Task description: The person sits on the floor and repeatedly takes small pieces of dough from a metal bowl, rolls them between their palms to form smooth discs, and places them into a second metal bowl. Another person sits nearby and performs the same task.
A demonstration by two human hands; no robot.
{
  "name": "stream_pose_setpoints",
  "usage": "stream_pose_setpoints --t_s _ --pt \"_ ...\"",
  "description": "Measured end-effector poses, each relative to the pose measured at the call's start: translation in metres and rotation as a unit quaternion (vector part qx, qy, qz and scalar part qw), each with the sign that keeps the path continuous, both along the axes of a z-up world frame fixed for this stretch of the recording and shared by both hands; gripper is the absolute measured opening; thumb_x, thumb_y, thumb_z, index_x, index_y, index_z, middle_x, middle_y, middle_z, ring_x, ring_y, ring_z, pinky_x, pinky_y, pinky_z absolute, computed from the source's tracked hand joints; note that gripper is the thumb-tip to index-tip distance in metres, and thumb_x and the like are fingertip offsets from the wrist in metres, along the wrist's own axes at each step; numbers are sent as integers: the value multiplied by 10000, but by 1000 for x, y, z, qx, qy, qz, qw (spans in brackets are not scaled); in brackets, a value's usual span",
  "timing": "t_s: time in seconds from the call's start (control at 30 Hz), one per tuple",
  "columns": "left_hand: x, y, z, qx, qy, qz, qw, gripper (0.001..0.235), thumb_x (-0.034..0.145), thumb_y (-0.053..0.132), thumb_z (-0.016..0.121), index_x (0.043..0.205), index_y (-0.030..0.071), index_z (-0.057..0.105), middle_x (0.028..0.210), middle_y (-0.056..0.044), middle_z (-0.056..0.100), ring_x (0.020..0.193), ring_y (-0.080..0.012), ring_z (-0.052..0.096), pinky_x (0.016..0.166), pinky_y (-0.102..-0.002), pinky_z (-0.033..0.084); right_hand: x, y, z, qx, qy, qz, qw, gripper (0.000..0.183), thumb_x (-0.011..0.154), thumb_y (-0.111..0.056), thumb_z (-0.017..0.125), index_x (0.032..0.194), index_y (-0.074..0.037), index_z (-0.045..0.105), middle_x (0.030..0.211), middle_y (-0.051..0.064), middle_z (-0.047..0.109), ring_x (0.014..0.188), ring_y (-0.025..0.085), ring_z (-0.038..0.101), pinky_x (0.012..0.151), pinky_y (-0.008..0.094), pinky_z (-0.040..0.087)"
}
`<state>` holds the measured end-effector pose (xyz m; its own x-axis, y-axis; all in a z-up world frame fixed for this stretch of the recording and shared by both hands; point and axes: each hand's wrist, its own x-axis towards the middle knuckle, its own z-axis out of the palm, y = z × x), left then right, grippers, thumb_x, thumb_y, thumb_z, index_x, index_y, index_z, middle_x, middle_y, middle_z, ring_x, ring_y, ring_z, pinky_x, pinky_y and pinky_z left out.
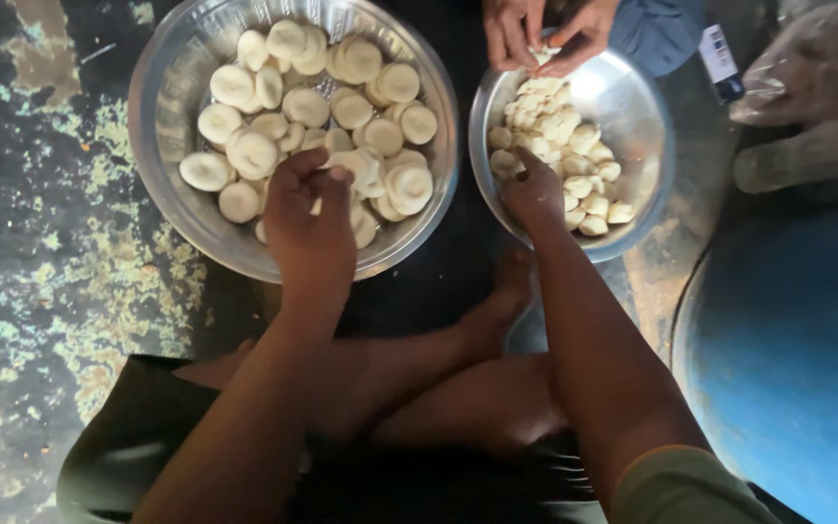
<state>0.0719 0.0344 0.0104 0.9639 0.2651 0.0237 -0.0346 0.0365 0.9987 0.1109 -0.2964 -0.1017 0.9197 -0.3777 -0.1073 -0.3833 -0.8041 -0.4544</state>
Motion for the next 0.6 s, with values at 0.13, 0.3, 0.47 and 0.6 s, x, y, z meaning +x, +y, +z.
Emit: stream_pose_setpoints --t_s 0.13,0.3,0.47,0.6 --pt "2 -12 1 -22 9 -55 998 237 1014 108 674 1203 -24 622 984 -48 683 874 -88 638 794 -243 534 -1 -2 -19 40 -32 -26 998 375 858 -169 699 1231 -144 721 962 162 750 886 308 727 820 412 557" --pt "1 -16 -5 -22 47 -87 995 240 993 123 682 1174 -25 629 924 -30 698 788 -80 645 716 -243 545 5 4 0 150 -44 -96 983 252 861 -140 749 1102 -70 729 840 144 728 721 242 679 683 375 535" --pt "1 -19 -17 -90 76 -118 986 263 1003 164 675 1186 -23 643 969 -63 688 876 -117 635 792 -269 526 -12 31 79 559 -51 -86 823 246 960 -83 702 1183 -12 627 880 77 649 697 171 643 622 312 524" --pt "-7 -24 -15 -298 97 -219 924 551 1030 451 532 1322 -12 583 1205 -119 667 1138 -199 619 1003 -361 481 -59 93 130 502 56 67 861 284 874 0 651 1155 -25 619 952 82 704 701 151 659 618 293 543"
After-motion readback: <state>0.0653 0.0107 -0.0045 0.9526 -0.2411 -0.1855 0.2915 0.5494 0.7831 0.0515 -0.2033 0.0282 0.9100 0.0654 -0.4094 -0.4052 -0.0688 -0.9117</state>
